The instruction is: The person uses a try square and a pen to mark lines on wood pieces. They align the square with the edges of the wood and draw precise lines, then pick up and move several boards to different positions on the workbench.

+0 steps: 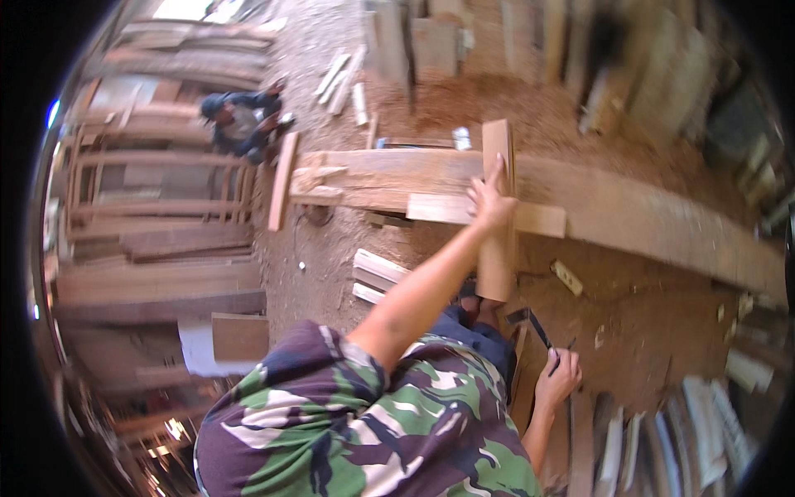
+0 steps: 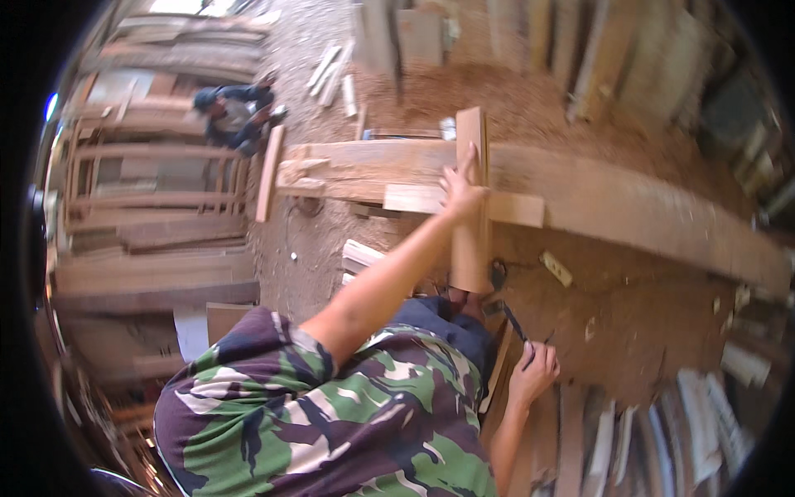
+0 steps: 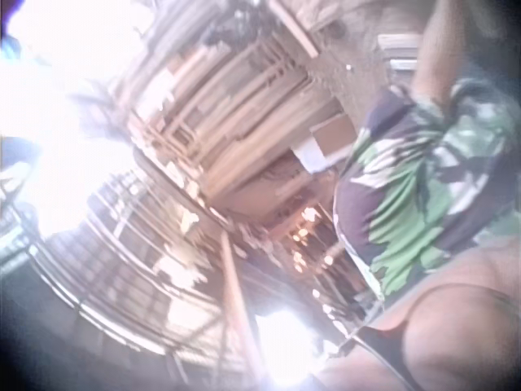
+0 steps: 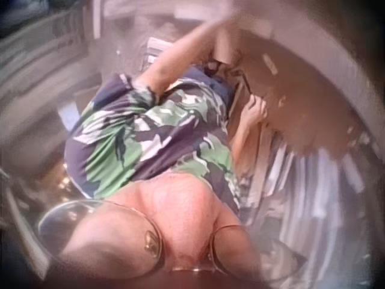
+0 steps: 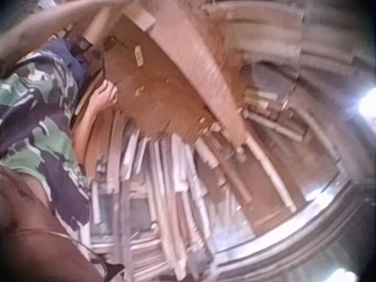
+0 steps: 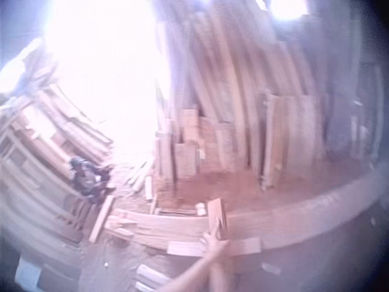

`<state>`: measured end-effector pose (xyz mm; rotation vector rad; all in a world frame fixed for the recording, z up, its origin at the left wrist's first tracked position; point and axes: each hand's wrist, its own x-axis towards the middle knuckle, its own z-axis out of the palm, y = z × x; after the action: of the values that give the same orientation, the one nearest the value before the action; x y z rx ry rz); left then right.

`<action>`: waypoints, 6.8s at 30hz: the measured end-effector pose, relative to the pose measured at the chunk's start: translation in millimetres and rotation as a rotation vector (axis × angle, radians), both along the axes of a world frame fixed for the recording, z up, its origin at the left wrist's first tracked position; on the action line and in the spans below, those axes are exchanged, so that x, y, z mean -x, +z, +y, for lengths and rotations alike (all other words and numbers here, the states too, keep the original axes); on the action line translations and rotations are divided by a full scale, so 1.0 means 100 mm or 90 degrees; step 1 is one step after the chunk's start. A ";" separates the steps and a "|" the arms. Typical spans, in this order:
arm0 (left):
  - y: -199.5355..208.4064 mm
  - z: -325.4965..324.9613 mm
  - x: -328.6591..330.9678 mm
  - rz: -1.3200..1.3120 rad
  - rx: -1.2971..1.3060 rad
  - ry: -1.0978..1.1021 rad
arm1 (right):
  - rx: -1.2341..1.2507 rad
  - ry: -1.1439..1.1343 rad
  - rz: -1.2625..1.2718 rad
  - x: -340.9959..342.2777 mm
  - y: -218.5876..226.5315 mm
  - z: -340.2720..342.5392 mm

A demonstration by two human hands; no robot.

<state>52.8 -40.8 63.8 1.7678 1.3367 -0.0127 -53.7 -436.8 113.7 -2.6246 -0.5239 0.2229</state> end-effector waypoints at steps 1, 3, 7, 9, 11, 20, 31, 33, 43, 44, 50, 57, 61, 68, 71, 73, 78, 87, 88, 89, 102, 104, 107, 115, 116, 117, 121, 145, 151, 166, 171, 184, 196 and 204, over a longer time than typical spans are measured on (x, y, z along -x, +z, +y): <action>-0.03 0.07 0.03 -0.012 -0.013 -0.107 | 0.012 -0.032 0.012 0.04 -0.04 -0.05; 0.02 0.21 0.00 0.033 -0.073 -0.380 | 0.030 -0.087 0.031 0.09 -0.13 -0.11; -0.07 0.30 0.13 0.043 -0.222 -0.759 | -0.124 -0.208 0.128 0.12 -0.36 -0.11; -0.07 0.26 0.20 0.010 -0.268 -0.820 | -0.201 -0.254 0.188 0.11 -0.52 -0.04; -0.08 0.29 0.28 -0.028 -0.267 -0.803 | -0.240 -0.265 0.297 -0.03 -0.40 0.24; -0.50 0.45 0.08 -0.316 -0.101 -0.293 | -0.584 -0.292 0.486 -0.78 -0.90 1.78; -0.85 -0.07 -0.35 -0.167 -0.537 -0.407 | -0.542 -0.291 0.493 -1.23 -1.11 1.93; -0.85 -0.07 -0.35 -0.201 -0.546 -0.402 | -0.525 -0.290 0.500 -1.21 -1.05 1.85; -0.83 -0.05 -0.35 -0.138 -0.552 -0.452 | -0.460 -0.341 0.300 -1.10 -1.05 0.93; -0.80 -0.06 -0.35 -0.128 -0.550 -0.457 | -0.474 -0.360 0.310 -1.08 -1.05 0.85; -0.56 -0.12 -0.38 -0.143 -0.480 -0.448 | -0.441 -0.418 0.319 -0.99 -1.03 0.70; -0.57 -0.10 -0.38 -0.152 -0.471 -0.452 | -0.488 -0.423 0.305 -1.08 -0.97 1.01; -0.56 -0.09 -0.40 -0.155 -0.469 -0.470 | -0.533 -0.372 0.249 -1.19 -0.90 1.19; -0.53 -0.10 -0.38 -0.159 -0.465 -0.472 | -0.541 -0.336 0.203 -1.33 -0.81 1.37; -0.53 -0.11 -0.39 -0.172 -0.466 -0.470 | -0.543 -0.323 0.196 -1.35 -0.81 1.38; -0.53 -0.10 -0.37 -0.173 -0.467 -0.471 | -0.537 -0.314 0.190 -1.36 -0.80 1.39; -0.54 -0.10 -0.37 -0.170 -0.469 -0.473 | -0.508 -0.279 0.156 -1.40 -0.79 1.40; -0.53 -0.10 -0.38 -0.152 -0.469 -0.475 | -0.433 -0.100 0.045 -1.73 -0.77 1.74; -0.53 -0.09 -0.38 -0.151 -0.471 -0.475 | -0.401 -0.085 0.044 -1.78 -0.74 1.79; -0.53 -0.10 -0.37 -0.148 -0.470 -0.473 | -0.408 -0.065 0.032 -1.82 -0.76 1.82; -0.55 -0.12 -0.38 -0.139 -0.482 -0.472 | -0.361 0.011 0.068 -1.77 -0.85 1.75; -0.55 -0.11 -0.38 -0.134 -0.478 -0.476 | -0.320 0.061 0.035 -1.78 -0.82 1.70; -0.56 -0.10 -0.37 -0.129 -0.469 -0.476 | -0.238 0.135 0.006 -1.78 -0.69 1.62; -0.53 -0.10 -0.35 -0.165 -0.479 -0.512 | -0.395 -0.059 0.102 -1.69 -0.73 1.53; -0.53 -0.10 -0.35 -0.165 -0.477 -0.514 | -0.405 -0.066 0.103 -1.69 -0.72 1.53; -0.52 -0.11 -0.34 -0.166 -0.476 -0.515 | -0.412 -0.063 0.098 -1.69 -0.74 1.52; -0.53 -0.10 -0.35 -0.160 -0.476 -0.529 | -0.422 -0.063 0.088 -1.68 -0.76 1.52; -0.52 -0.10 -0.34 -0.152 -0.474 -0.528 | -0.365 -0.030 0.041 -1.66 -0.77 1.70; -0.50 -0.12 -0.35 -0.155 -0.451 -0.515 | -0.319 0.022 -0.017 -1.72 -0.79 1.70; -0.71 -0.13 -0.26 -0.199 -0.318 -0.470 | -0.255 -0.077 0.262 -1.41 -0.81 1.47; -0.78 -0.13 -0.19 -0.217 -0.395 -0.440 | -0.263 -0.159 0.423 -1.34 -1.46 1.45; -0.47 0.15 0.09 -0.186 -0.447 -0.514 | -0.511 -0.403 0.164 -1.61 -0.61 1.34; 0.12 0.64 0.45 -0.110 -0.103 -0.767 | -0.437 -0.421 0.143 -1.37 -0.33 0.62; -0.21 0.84 0.33 -0.001 -0.151 -0.686 | -0.470 -0.337 0.157 -1.29 -0.29 0.79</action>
<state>19.8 42.8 42.8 2.4841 0.2518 -0.4556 74.9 -357.7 85.0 -1.8836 0.1671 0.1400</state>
